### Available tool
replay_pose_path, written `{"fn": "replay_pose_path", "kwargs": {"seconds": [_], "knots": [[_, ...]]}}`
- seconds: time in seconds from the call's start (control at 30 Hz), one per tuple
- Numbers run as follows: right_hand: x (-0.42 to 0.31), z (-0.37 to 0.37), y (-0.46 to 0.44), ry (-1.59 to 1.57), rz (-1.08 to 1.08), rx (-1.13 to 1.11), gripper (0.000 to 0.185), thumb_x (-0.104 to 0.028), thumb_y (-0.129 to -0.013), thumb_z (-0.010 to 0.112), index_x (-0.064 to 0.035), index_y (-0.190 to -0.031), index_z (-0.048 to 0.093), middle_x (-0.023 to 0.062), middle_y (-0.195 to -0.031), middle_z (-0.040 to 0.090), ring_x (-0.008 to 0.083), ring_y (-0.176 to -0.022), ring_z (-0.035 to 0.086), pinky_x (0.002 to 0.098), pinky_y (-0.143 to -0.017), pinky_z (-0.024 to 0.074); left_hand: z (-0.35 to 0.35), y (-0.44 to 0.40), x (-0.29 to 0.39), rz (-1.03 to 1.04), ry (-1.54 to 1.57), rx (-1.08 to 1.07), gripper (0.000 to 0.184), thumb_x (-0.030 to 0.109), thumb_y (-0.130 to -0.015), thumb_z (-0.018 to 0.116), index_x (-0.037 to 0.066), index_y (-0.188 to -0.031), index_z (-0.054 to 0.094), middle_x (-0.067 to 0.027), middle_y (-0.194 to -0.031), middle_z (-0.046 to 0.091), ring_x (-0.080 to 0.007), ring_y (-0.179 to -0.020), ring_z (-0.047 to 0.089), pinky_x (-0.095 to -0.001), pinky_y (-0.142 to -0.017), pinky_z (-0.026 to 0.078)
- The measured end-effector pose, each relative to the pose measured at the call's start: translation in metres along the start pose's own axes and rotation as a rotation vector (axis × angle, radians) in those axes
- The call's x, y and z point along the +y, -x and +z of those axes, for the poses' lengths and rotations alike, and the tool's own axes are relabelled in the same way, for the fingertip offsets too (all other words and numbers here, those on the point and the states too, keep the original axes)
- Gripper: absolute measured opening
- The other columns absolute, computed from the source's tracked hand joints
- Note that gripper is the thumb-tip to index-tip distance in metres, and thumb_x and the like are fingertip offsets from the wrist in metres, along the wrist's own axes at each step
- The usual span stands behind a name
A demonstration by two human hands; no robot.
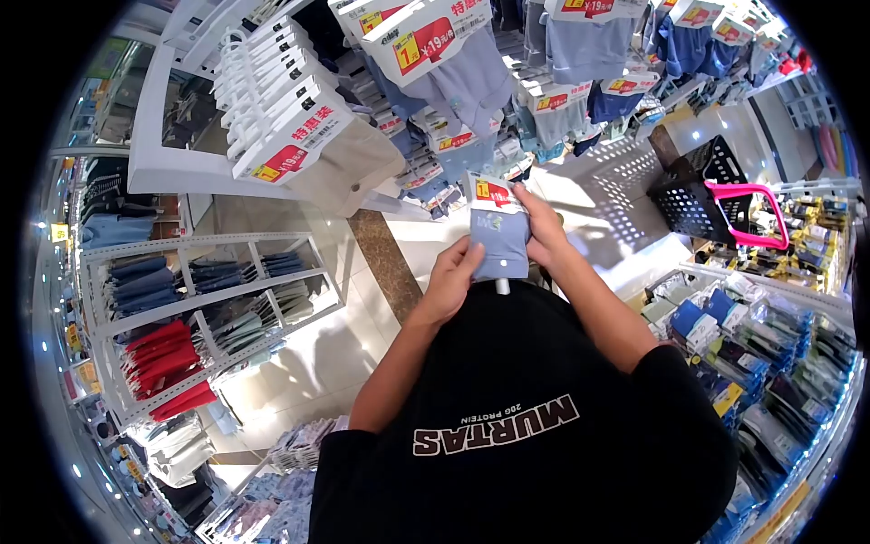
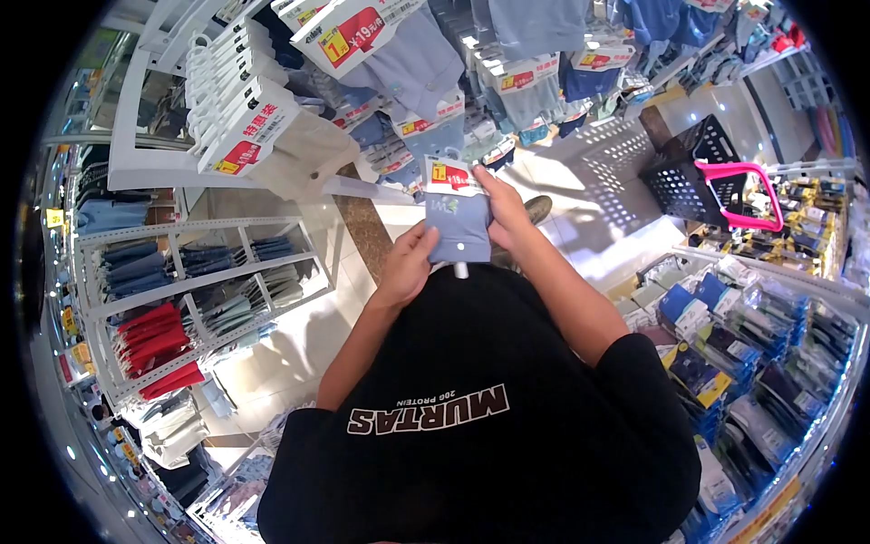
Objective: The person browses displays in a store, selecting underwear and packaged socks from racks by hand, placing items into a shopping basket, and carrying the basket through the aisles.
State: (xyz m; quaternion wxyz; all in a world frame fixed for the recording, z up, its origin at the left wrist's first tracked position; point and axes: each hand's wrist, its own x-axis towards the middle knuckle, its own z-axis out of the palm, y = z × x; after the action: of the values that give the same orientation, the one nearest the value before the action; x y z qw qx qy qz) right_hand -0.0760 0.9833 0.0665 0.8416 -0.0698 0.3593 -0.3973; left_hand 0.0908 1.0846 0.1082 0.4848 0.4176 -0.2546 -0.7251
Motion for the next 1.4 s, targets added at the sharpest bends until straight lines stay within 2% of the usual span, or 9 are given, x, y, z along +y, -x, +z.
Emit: {"fn": "replay_pose_path", "kwargs": {"seconds": [0.17,0.3,0.4,0.53,0.73,0.87,1.07,1.23,1.4], "knots": [[0.022,-0.034,-0.012,-0.03,0.24,-0.111,0.053,-0.05,-0.096,0.063,-0.0041,-0.122,0.062,0.0122,-0.095,0.07,0.0221,-0.083,0.069,0.0363,-0.072,0.0575,0.018,-0.003,0.012,0.0,-0.302,-0.056,0.027,0.016,-0.098,0.067,-0.003,-0.116,0.064,-0.0037,-0.102,0.068,-0.008,-0.091,0.061,-0.0243,-0.082,0.05],[0.034,-0.021,0.005,-0.05,0.281,-0.153,0.06,-0.057,-0.095,0.059,-0.0042,-0.123,0.061,0.0113,-0.098,0.067,0.0218,-0.086,0.067,0.0368,-0.076,0.0565,0.02,-0.015,0.004,0.076,-0.381,-0.013,0.018,0.013,-0.093,0.073,-0.002,-0.101,0.067,-0.0018,-0.088,0.068,-0.0075,-0.08,0.062,-0.0232,-0.073,0.05],[0.045,-0.033,-0.005,-0.093,0.284,-0.166,0.058,-0.048,-0.104,0.042,-0.0026,-0.139,0.048,0.0162,-0.113,0.063,0.0265,-0.098,0.067,0.0376,-0.083,0.0577,0.021,-0.017,0.001,0.125,-0.473,-0.014,0.019,0.014,-0.09,0.076,-0.001,-0.096,0.066,-0.0021,-0.084,0.068,-0.0075,-0.076,0.061,-0.0233,-0.069,0.05],[0.043,-0.032,-0.005,-0.022,0.3,-0.137,0.057,-0.048,-0.104,0.044,-0.0022,-0.136,0.051,0.0148,-0.113,0.063,0.0248,-0.097,0.066,0.0369,-0.083,0.0567,0.026,-0.018,-0.001,0.19,-0.475,-0.008,0.021,0.015,-0.088,0.078,-0.001,-0.093,0.065,-0.0039,-0.083,0.068,-0.0082,-0.076,0.061,-0.0241,-0.069,0.05],[0.007,-0.01,-0.011,-0.041,0.084,-0.071,0.038,-0.034,-0.102,0.054,-0.0016,-0.121,0.061,0.0113,-0.105,0.069,0.0202,-0.093,0.068,0.0357,-0.087,0.0551,-0.008,-0.022,0.0,0.322,-0.391,0.188,0.041,0.013,-0.089,0.076,-0.004,-0.121,0.057,-0.0113,-0.111,0.066,-0.0122,-0.098,0.062,-0.0283,-0.085,0.051],[0.003,0.008,-0.024,0.617,-0.325,-0.067,0.031,-0.018,-0.097,0.062,0.0018,-0.121,0.06,0.0084,-0.108,0.068,0.0162,-0.099,0.064,0.0321,-0.092,0.0491,-0.052,-0.028,0.011,0.178,-0.37,0.286,0.044,0.016,-0.095,0.07,-0.003,-0.131,0.052,-0.0093,-0.119,0.063,-0.014,-0.107,0.059,-0.0285,-0.096,0.045],[0.023,0.036,-0.055,0.886,-0.504,-0.198,0.037,-0.024,-0.094,0.07,-0.0051,-0.125,0.061,0.0055,-0.093,0.066,0.0115,-0.077,0.053,0.0285,-0.069,0.0446,-0.082,-0.048,0.03,0.31,-0.531,0.43,0.045,0.011,-0.102,0.059,0.001,-0.143,0.044,-0.0087,-0.133,0.057,-0.0168,-0.121,0.055,-0.0321,-0.103,0.043],[0.027,0.061,-0.082,0.901,-0.633,-0.21,0.041,-0.032,-0.095,0.07,-0.0065,-0.126,0.062,0.0135,-0.09,0.065,0.0194,-0.076,0.055,0.0335,-0.073,0.047,-0.088,-0.052,0.053,0.458,-0.556,0.698,0.036,0.013,-0.101,0.061,0.002,-0.133,0.05,-0.0065,-0.125,0.058,-0.015,-0.11,0.056,-0.0306,-0.094,0.045],[0.03,0.082,-0.103,0.759,-0.712,-0.269,0.038,-0.032,-0.094,0.066,-0.0059,-0.122,0.065,0.0233,-0.107,0.068,0.0432,-0.099,0.064,0.0428,-0.082,0.0502,-0.077,-0.05,0.067,0.555,-0.69,0.795,0.04,0.024,-0.104,0.055,-0.001,-0.135,0.052,-0.0132,-0.137,0.057,-0.0243,-0.127,0.056,-0.0454,-0.101,0.047]]}}
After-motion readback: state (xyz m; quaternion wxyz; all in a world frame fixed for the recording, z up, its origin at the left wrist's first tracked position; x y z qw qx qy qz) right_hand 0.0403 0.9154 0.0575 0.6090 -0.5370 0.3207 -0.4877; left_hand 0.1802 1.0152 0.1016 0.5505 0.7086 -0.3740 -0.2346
